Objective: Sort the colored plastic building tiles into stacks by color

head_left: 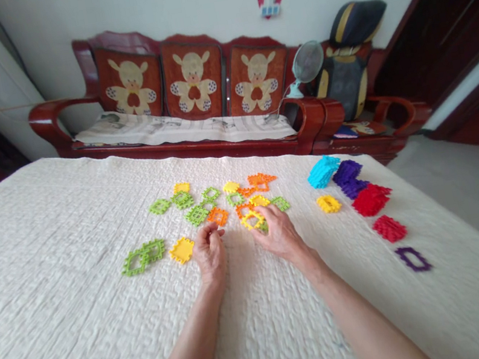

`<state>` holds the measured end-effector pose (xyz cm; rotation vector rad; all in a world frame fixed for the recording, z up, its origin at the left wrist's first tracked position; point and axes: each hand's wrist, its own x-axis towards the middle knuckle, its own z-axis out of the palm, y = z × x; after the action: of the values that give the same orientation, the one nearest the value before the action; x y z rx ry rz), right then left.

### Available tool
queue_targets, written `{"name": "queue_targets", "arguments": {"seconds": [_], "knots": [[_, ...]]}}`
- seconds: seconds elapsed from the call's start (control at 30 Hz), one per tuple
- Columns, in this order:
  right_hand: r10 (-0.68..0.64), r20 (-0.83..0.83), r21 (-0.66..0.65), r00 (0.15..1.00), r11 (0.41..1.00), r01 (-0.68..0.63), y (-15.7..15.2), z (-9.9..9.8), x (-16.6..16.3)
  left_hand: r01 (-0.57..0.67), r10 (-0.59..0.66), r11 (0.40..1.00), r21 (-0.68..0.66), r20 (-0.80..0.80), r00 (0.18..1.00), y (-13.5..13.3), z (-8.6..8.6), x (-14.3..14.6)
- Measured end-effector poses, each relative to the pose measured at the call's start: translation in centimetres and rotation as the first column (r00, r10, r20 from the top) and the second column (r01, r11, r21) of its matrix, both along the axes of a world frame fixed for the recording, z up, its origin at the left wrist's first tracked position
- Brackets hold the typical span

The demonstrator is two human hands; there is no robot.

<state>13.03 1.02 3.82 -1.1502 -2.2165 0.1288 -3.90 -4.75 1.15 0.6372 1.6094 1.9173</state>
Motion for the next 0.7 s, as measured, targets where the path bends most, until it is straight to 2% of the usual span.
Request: {"name": "queue_targets", "arguments": {"seconds": [0.13, 0.23, 0.37, 0.53, 0.7], "knots": [[-0.192, -0.066, 0.019, 0.979, 0.981, 0.194, -0.2, -1.7, 5.1, 0.016, -0.016, 1.0, -0.007, -0.003, 1.0, -0.1, 0.0, 0.0], [-0.275, -0.112, -0.003, 0.955, 0.961, 0.276, 0.2, -2.8, 7.2, 0.026, -0.026, 0.999, -0.02, -0.006, 1.0, 0.0, -0.2, -0.1], [-0.355, -0.148, -0.009, 0.923, 0.934, 0.357, 0.9, -3.5, 8.3, 0.033, -0.036, 0.999, -0.043, -0.056, 0.998, -0.1, -0.5, -0.2], [-0.472, -0.115, -0.008, 0.874, 0.88, 0.474, 1.3, -4.1, 9.3, 0.035, -0.041, 0.998, -0.061, -0.102, 0.994, -0.2, -0.4, -0.3], [-0.503, -0.09, 0.028, 0.859, 0.861, 0.507, 1.1, -4.6, 9.3, 0.039, -0.048, 0.996, -0.082, -0.119, 0.992, -0.2, -0.4, -0.4]]}}
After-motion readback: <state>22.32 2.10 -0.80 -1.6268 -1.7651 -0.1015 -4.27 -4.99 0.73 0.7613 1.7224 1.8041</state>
